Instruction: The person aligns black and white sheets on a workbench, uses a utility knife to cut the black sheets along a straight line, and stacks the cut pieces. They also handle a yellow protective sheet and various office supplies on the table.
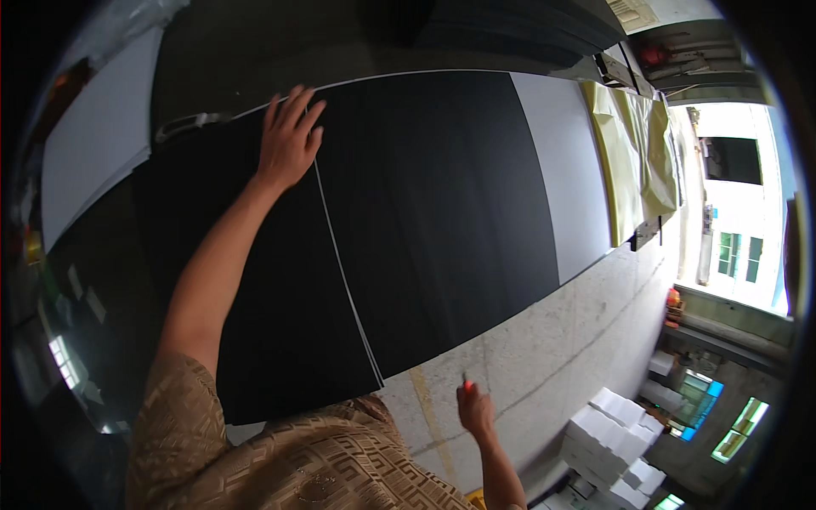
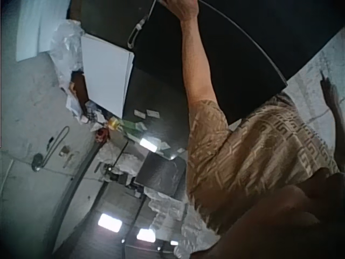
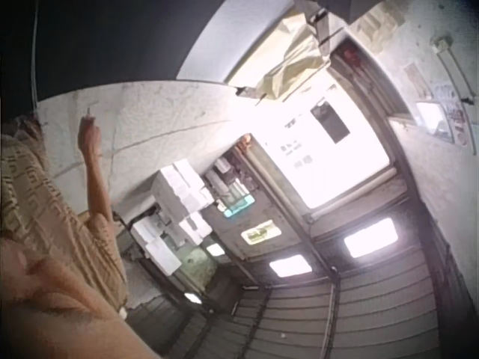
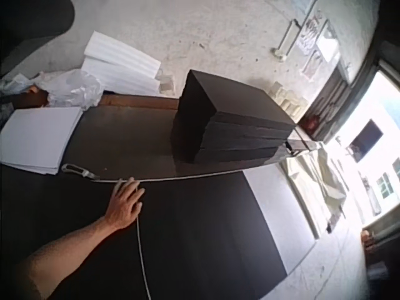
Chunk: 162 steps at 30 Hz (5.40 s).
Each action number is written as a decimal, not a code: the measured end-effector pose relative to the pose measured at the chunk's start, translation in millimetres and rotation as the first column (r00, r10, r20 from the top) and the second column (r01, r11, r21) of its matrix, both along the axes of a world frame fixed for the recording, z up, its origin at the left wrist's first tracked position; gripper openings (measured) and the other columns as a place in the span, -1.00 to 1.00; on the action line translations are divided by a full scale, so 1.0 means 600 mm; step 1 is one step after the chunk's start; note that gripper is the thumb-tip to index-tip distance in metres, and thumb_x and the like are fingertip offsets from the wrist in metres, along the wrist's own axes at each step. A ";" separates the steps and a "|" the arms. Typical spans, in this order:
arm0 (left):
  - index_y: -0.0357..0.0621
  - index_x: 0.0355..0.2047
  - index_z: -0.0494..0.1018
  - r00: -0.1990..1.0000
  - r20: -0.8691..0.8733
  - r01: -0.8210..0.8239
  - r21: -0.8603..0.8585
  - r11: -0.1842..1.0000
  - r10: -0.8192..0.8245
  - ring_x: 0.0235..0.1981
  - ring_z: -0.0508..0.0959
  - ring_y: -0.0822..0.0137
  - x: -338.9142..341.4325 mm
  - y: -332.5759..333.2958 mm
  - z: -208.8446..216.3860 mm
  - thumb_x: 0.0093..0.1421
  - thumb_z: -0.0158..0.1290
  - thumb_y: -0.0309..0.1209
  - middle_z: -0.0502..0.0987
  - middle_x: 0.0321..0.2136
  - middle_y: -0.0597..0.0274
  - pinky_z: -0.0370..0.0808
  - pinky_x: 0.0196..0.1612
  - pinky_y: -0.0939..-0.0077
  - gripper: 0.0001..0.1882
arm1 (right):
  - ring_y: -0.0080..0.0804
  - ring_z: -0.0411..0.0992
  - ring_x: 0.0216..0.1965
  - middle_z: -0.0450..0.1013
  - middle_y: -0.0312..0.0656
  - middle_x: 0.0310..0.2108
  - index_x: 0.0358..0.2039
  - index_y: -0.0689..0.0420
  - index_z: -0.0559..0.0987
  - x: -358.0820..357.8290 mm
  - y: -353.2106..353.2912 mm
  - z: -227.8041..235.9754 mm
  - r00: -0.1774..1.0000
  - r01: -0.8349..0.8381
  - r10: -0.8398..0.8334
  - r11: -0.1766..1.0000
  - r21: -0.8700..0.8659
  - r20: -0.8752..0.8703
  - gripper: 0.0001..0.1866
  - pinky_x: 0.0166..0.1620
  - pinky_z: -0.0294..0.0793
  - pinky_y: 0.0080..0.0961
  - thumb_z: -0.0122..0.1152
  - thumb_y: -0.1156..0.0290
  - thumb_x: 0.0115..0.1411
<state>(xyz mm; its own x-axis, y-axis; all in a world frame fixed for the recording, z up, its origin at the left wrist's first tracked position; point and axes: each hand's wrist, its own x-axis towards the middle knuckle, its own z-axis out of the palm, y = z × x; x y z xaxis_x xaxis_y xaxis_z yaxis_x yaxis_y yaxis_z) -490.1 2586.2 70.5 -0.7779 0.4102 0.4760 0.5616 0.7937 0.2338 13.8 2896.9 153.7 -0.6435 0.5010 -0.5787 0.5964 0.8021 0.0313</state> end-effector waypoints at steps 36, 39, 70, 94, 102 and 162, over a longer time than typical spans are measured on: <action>-0.40 0.05 0.34 0.046 0.976 -0.909 -0.047 0.413 0.213 0.04 0.46 0.05 0.451 -0.231 0.134 0.05 0.28 -0.17 0.43 0.01 -0.13 0.44 0.06 0.19 -0.31 | -0.19 0.49 -0.53 0.48 -0.16 -0.61 -0.60 0.18 0.48 -0.252 -0.008 -0.103 0.812 -0.234 -0.028 0.899 -0.369 -0.582 -0.57 -0.39 0.44 -0.27 0.59 0.24 -0.35; -0.43 0.02 0.38 0.280 0.953 -0.874 0.303 0.381 -0.115 -0.01 0.50 0.10 0.476 -0.227 0.189 0.05 0.28 -0.22 0.48 -0.05 -0.13 0.46 0.00 0.26 -0.36 | -0.34 0.48 -0.60 0.50 -0.20 -0.64 -0.61 0.18 0.49 -0.254 0.012 -0.112 0.842 -0.222 -0.066 0.863 -0.454 -0.536 -0.56 -0.47 0.45 -0.36 0.61 0.23 -0.34; -0.23 -0.13 0.43 0.949 0.269 -0.302 0.629 -0.716 -0.165 -0.13 0.55 0.19 0.027 -0.734 0.156 0.20 0.07 -0.58 0.52 -0.18 0.12 0.56 -0.03 0.27 -0.79 | -0.51 0.22 -0.81 0.36 -0.28 -0.72 0.33 0.00 0.17 -0.288 -0.037 -0.068 0.759 0.363 -0.629 0.624 -0.692 -0.169 -0.20 -0.78 0.15 -0.48 0.34 0.33 0.11; -0.38 -0.03 0.31 0.826 0.541 -0.498 0.571 -0.652 -0.158 -0.10 0.53 0.15 0.018 -0.743 0.027 0.25 0.03 -0.57 0.45 -0.09 0.01 0.56 -0.02 0.07 -0.70 | -0.56 0.40 -0.62 0.48 -0.19 -0.52 -0.03 0.33 0.40 -0.877 -0.541 0.002 0.823 -0.456 0.056 0.659 -0.598 -0.565 -0.61 -0.60 0.35 -0.60 0.10 0.51 0.10; -0.37 0.00 0.23 0.684 0.670 -0.717 0.544 -0.435 -0.289 -0.25 0.58 0.10 0.010 -0.787 0.012 0.30 0.00 -0.41 0.45 -0.14 -0.03 0.66 -0.24 0.13 -0.64 | -0.53 0.51 -0.48 0.49 -0.18 -0.46 0.00 0.36 0.39 -0.953 -0.635 0.003 0.839 -0.408 -0.010 0.651 -0.640 -0.544 -0.56 -0.52 0.41 -0.62 0.14 0.51 0.08; -0.36 -0.15 0.33 0.707 0.313 -0.592 -0.229 0.772 0.635 -0.30 0.60 -0.06 -0.212 -0.262 -0.005 0.20 0.06 -0.14 0.43 -0.23 -0.09 0.61 -0.31 0.14 -0.53 | 0.11 0.07 0.27 0.18 0.07 0.16 0.04 0.15 0.40 -0.346 -0.321 -0.127 0.605 -0.132 0.146 0.988 0.082 -0.783 -0.51 0.27 0.03 0.00 0.14 0.46 0.03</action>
